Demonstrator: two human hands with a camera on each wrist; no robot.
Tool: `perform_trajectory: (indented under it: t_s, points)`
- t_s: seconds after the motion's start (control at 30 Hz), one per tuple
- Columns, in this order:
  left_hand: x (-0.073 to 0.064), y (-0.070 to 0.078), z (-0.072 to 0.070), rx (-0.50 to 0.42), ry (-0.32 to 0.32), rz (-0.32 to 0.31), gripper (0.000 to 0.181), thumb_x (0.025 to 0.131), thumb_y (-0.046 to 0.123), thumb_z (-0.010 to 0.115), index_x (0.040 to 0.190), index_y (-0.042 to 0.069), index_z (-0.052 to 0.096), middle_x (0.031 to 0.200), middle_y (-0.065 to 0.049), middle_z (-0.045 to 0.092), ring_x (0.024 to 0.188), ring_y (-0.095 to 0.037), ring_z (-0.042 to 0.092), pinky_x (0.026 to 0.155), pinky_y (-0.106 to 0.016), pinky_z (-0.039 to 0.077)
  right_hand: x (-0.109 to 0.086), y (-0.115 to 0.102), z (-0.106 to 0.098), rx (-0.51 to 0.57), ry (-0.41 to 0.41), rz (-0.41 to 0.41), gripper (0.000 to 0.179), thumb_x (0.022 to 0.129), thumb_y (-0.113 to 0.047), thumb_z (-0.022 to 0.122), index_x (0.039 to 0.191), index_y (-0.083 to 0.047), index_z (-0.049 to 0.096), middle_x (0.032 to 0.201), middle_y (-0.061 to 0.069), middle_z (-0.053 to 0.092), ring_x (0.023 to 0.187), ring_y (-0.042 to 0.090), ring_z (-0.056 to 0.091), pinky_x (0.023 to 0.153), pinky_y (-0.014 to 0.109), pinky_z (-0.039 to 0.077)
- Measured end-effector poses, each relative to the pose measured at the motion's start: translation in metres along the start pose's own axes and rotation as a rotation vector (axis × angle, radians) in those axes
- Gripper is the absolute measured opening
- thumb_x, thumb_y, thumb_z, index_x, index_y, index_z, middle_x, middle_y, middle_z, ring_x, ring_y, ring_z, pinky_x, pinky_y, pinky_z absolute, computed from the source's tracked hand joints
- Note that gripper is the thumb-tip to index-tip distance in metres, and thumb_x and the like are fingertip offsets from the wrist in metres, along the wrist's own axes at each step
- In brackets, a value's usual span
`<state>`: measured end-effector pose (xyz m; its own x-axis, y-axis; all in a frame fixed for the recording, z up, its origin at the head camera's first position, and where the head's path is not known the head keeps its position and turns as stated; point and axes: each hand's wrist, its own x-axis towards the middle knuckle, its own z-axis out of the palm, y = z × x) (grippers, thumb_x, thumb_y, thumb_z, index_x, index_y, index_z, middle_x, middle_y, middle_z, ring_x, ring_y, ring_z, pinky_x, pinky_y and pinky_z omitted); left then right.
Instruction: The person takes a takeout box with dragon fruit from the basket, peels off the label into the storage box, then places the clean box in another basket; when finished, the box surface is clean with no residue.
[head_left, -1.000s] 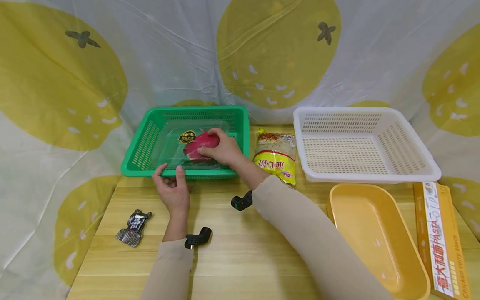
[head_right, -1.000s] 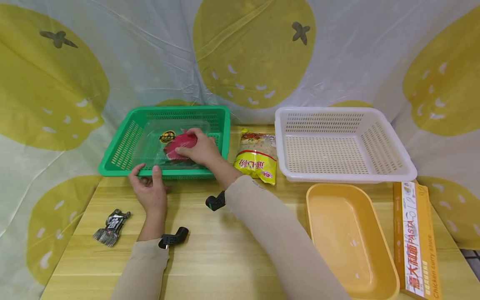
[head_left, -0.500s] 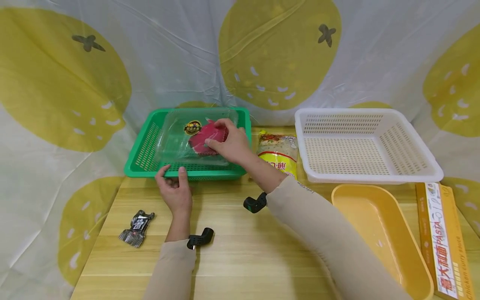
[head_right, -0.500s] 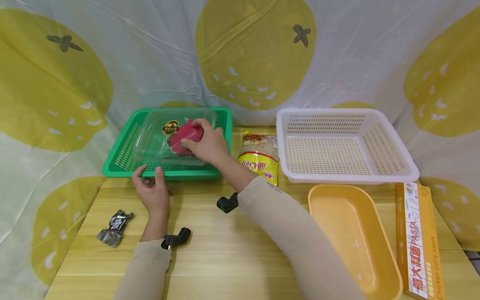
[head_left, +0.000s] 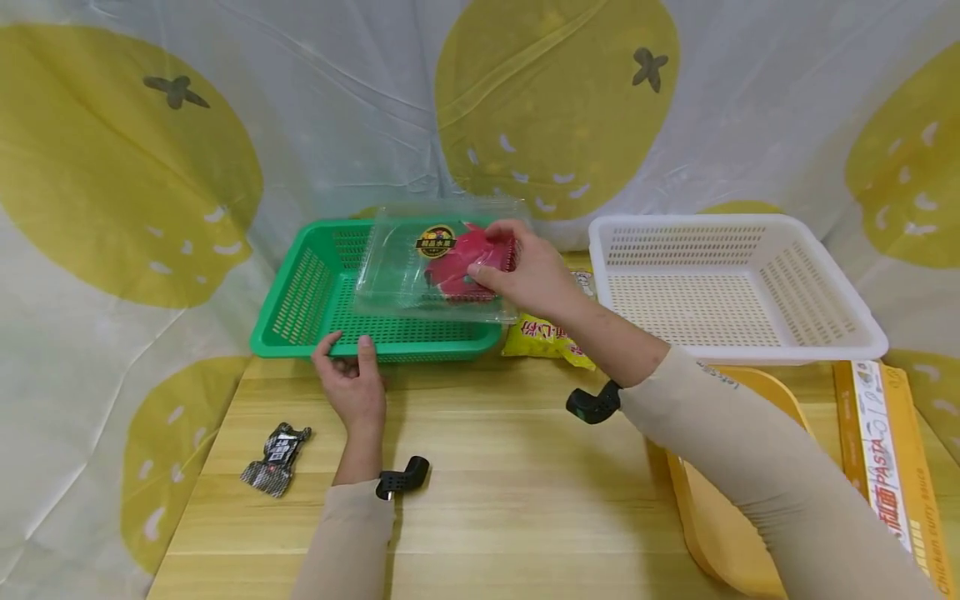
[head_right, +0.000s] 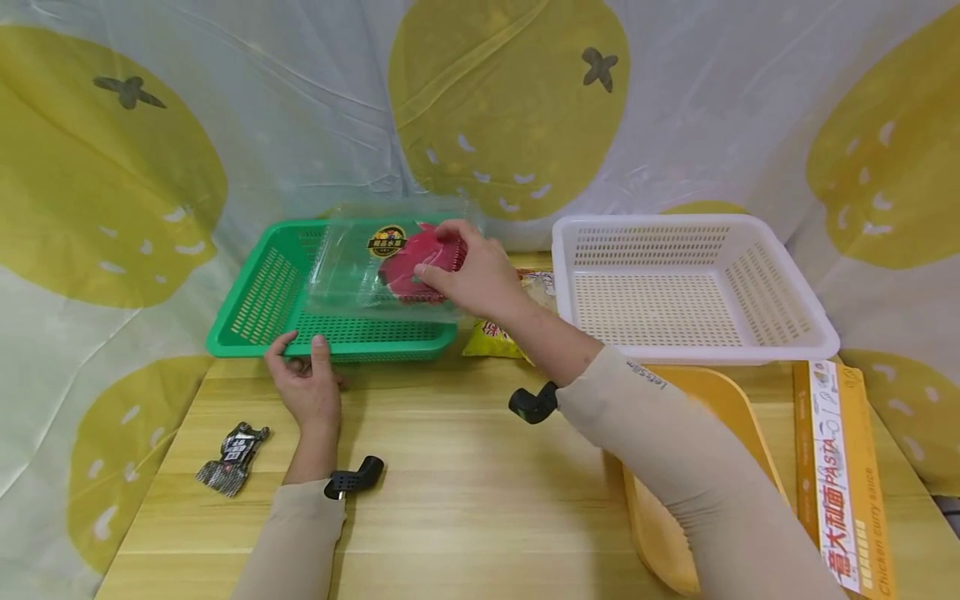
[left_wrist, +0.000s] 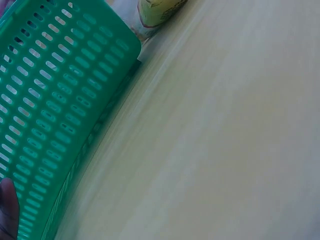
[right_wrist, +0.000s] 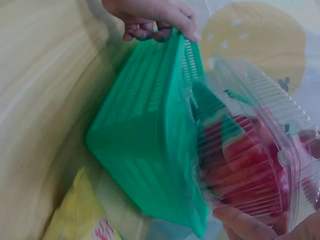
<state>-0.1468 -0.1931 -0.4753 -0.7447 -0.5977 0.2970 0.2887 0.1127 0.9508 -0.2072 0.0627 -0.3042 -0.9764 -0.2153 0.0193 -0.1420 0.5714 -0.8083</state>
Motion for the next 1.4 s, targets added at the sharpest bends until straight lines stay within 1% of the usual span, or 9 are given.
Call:
perform_trajectory:
  t_s: [0.2,0.33,0.5,0.6,0.83,1.0,1.07,1.2,1.4]
  points:
    - [0.001,0.0,-0.001,0.012,0.006,0.004,0.046,0.101,0.032,0.065,0.137,0.01,0.047,0.08,-0.003,0.048,0.051,-0.007,0.045,0.047,-0.019,0.045,-0.022,0.009,-0.029,-0.01,0.009,0.004,0.059,0.09,-0.041,0.075,0.142,-0.026,0.05,0.139,0.008,0.06,0.111,0.03,0.057,0.089,0.044,0.05]
    - [0.001,0.001,-0.002,0.011,-0.001,-0.004,0.049,0.101,0.034,0.065,0.138,0.008,0.046,0.081,-0.003,0.048,0.052,-0.007,0.046,0.047,-0.019,0.046,-0.039,0.017,-0.046,-0.025,0.006,0.027,0.059,0.091,-0.043,0.075,0.142,-0.026,0.05,0.141,0.005,0.058,0.113,0.029,0.054,0.089,0.045,0.047]
    - [0.0,0.0,-0.002,0.01,-0.013,-0.017,0.052,0.101,0.036,0.064,0.14,0.007,0.044,0.081,-0.003,0.047,0.053,-0.008,0.046,0.046,-0.021,0.047,-0.065,0.029,-0.063,-0.055,0.006,0.078,0.061,0.09,-0.049,0.074,0.142,-0.03,0.048,0.128,0.009,0.058,0.095,0.03,0.052,0.072,0.04,0.047]
    - [-0.001,0.0,-0.003,0.018,-0.017,-0.018,0.052,0.101,0.037,0.063,0.14,0.007,0.044,0.08,-0.003,0.047,0.053,-0.008,0.046,0.047,-0.021,0.047,-0.081,0.038,-0.068,-0.026,0.006,0.067,0.062,0.091,-0.046,0.075,0.143,-0.028,0.047,0.124,0.013,0.057,0.086,0.03,0.049,0.063,0.035,0.047]
    - [-0.001,0.001,-0.004,0.021,-0.021,-0.007,0.052,0.101,0.036,0.064,0.139,0.007,0.044,0.08,-0.005,0.046,0.053,-0.008,0.045,0.047,-0.019,0.046,-0.117,0.058,-0.07,0.08,0.013,0.023,0.058,0.093,-0.033,0.074,0.143,-0.023,0.048,0.132,0.008,0.053,0.085,0.027,0.056,0.064,0.03,0.052]
    - [-0.001,0.0,-0.003,0.018,-0.026,0.01,0.052,0.101,0.034,0.063,0.14,0.005,0.044,0.079,-0.004,0.045,0.051,-0.007,0.044,0.047,-0.02,0.045,-0.144,0.069,-0.068,0.135,-0.018,0.044,0.056,0.095,-0.027,0.072,0.144,-0.022,0.044,0.109,0.017,0.049,0.095,0.031,0.065,0.067,0.031,0.058]
    - [-0.001,0.0,-0.003,0.019,-0.03,0.014,0.054,0.102,0.033,0.063,0.14,0.002,0.042,0.078,-0.003,0.045,0.051,-0.007,0.044,0.047,-0.021,0.045,-0.155,0.074,-0.065,0.138,-0.02,0.036,0.056,0.095,-0.024,0.072,0.143,-0.021,0.044,0.108,0.02,0.051,0.1,0.035,0.067,0.069,0.03,0.059]
    - [-0.001,0.001,-0.003,0.024,-0.034,0.017,0.056,0.102,0.033,0.063,0.141,0.0,0.041,0.078,-0.003,0.045,0.051,-0.007,0.045,0.048,-0.021,0.045,-0.175,0.085,-0.06,0.169,-0.019,-0.001,0.054,0.095,-0.013,0.072,0.141,-0.016,0.044,0.12,0.021,0.052,0.108,0.042,0.066,0.071,0.029,0.061]
    - [-0.001,0.002,-0.004,0.036,-0.025,0.012,0.054,0.102,0.034,0.062,0.141,0.003,0.043,0.078,-0.002,0.046,0.051,-0.007,0.045,0.048,-0.02,0.045,-0.199,0.099,-0.054,0.224,-0.062,0.023,0.055,0.094,-0.008,0.071,0.141,-0.016,0.043,0.126,0.02,0.051,0.111,0.038,0.064,0.071,0.03,0.062]
